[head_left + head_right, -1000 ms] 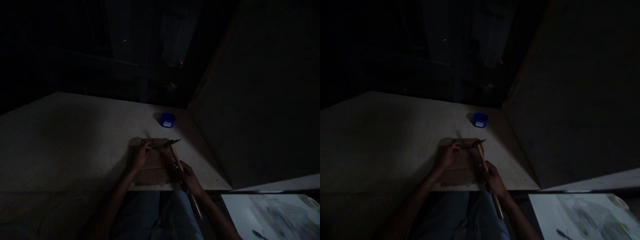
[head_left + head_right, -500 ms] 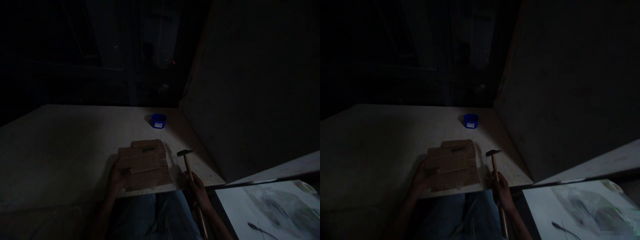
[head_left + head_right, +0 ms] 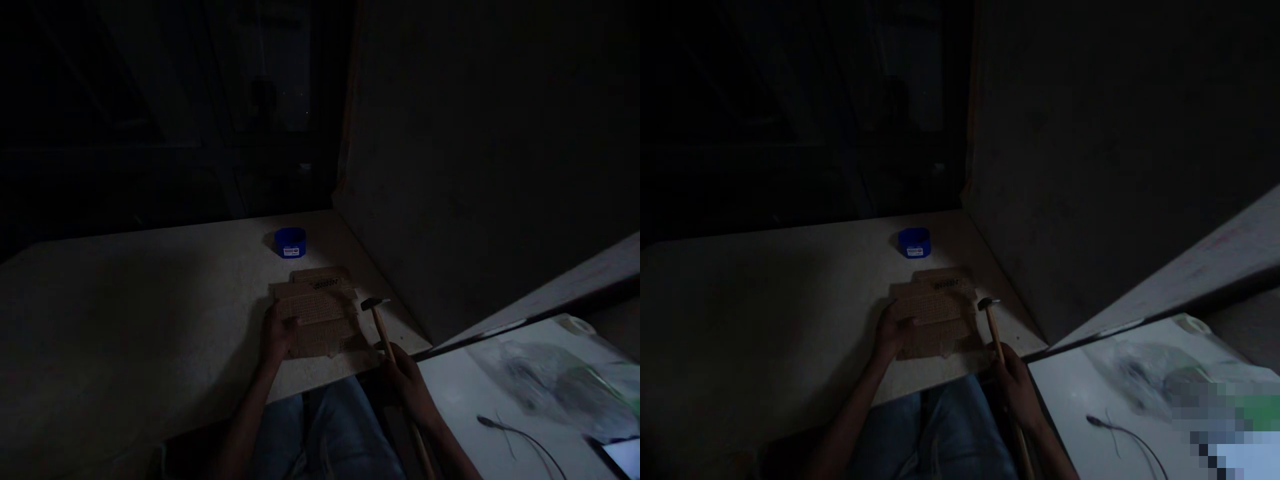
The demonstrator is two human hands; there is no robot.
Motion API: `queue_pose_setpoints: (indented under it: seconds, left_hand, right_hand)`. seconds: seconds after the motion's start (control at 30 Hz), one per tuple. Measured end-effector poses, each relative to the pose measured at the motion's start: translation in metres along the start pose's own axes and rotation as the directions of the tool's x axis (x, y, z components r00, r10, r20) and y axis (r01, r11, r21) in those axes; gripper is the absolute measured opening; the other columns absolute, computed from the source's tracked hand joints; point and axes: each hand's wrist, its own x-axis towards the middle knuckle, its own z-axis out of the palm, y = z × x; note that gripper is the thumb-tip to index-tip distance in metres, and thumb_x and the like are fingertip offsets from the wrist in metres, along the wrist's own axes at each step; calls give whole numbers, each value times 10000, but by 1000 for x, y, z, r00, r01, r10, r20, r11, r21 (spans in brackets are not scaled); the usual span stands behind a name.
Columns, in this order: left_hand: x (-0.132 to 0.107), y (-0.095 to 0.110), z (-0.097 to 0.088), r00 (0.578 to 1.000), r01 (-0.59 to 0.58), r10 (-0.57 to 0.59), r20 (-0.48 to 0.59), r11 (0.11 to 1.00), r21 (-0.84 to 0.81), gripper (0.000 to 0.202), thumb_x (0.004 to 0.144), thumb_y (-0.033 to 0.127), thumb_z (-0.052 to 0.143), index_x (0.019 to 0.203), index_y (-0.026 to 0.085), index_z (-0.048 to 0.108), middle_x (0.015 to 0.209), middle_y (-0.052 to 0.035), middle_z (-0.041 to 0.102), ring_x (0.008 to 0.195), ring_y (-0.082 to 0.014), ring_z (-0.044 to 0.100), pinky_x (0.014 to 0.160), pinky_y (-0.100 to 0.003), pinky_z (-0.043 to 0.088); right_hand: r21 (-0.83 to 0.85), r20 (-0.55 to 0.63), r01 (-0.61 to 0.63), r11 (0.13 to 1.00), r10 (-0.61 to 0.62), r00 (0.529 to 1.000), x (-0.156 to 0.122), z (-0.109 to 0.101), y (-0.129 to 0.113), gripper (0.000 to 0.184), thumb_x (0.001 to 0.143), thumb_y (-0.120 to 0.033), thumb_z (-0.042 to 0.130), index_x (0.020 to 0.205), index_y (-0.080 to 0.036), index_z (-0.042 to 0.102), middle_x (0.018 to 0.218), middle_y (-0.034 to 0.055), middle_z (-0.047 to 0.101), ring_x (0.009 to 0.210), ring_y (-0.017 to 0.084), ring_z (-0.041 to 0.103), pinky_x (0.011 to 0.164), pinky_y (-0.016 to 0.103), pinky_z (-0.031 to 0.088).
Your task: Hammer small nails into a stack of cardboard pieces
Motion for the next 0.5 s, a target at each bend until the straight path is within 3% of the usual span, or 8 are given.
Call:
queue_pose_setpoints:
  seconds: [0.13,0.23,0.33,0.5]
  left_hand:
    - [4,34,49,997,-14,15,70,1000,-20,594,707,269,761,1258,151,572,1251,-166,639,1213,-318,592,1052,-501,464]
    - [6,51,67,989,-38,45,139,998,-55,605,734,320,759,1286,174,559,1283,-157,629,1246,-308,571,1065,-485,451]
    - [8,55,65,985,-40,51,164,997,-70,575,784,361,715,1303,175,550,1282,-159,630,1238,-292,576,1029,-448,478]
    - [11,33,32,995,29,-25,96,998,-47,549,822,375,658,1306,146,538,1321,-198,587,1164,-286,617,906,-412,550]
  right_hand:
    - [-99,-6,12,995,-12,1000,5,-16,-11,548,883,-648,535,1141,-183,663,890,72,701,850,266,644,741,348,526]
    - [-151,40,20,988,-14,999,7,-25,-17,568,913,-613,493,1213,-158,650,948,89,724,891,286,662,778,363,523]
    - [-222,92,44,974,-24,995,6,-28,-18,539,924,-550,470,1225,-141,651,957,95,739,851,288,673,756,373,519]
    - [-254,183,130,958,-85,979,8,-8,-26,404,922,-352,483,1240,-159,640,1058,112,739,953,289,674,832,373,507]
